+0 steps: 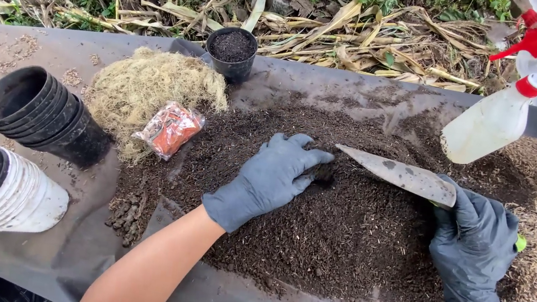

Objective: Mixing soil on a table using a hand trowel and gloved hands.

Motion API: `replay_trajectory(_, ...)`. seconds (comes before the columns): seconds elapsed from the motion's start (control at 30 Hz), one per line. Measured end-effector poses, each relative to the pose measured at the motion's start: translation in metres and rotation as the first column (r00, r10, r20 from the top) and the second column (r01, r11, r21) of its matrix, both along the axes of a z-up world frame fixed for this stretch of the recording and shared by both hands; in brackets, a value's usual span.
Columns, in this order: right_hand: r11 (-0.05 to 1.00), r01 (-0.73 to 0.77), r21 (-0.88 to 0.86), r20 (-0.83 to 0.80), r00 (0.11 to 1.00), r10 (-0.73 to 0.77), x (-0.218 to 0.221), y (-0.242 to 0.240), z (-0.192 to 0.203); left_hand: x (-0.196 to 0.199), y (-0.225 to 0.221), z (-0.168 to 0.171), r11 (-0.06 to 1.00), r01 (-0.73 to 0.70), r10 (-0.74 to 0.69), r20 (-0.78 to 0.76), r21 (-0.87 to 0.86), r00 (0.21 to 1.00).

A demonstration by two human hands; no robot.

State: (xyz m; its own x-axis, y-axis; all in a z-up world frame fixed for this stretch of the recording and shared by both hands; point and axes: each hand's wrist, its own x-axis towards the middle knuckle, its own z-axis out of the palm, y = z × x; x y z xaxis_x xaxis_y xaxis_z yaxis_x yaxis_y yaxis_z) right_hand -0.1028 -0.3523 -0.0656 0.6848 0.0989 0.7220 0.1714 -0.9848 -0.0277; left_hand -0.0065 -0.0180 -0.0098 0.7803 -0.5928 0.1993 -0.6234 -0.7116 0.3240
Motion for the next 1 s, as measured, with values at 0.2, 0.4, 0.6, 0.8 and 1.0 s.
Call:
replay_trajectory(0.2, 0.999, 0.012, 0.033, 0.006, 1.000, -0.012, 0.000, -0.001, 0.000, 0.000, 0.021, -0.016, 0.999, 0.026, -0.026, 0.022, -0.035, 0.999)
replay_trajectory(0.4, 1.000, 0.011, 0.018, 0.009, 1.000, -0.011, -0.002, 0.002, -0.001, 0.000, 0.025, -0.010, 0.939, 0.014, 0.015, 0.082, -0.344, 0.997)
replay_trajectory(0.6, 1.000, 0.004, -0.009, 0.058, 0.998, -0.003, -0.002, 0.000, 0.001, 0.010, 0.006, 0.031, 0.911, -0.003, -0.003, -0.012, -0.413, 1.000)
replay_trajectory(0.8, 0.998, 0.060, 0.036, 0.046, 0.997, -0.062, -0.005, -0.003, 0.002, 0.005, -0.007, 0.046, 0.960, -0.152, 0.150, -0.026, -0.234, 0.988)
replay_trajectory(1.0, 0.998, -0.002, 0.063, 0.079, 0.997, -0.003, -0.009, -0.006, 0.001, 0.007, 0.001, 0.030, 0.945, 0.141, 0.046, 0.549, -0.295, 0.835)
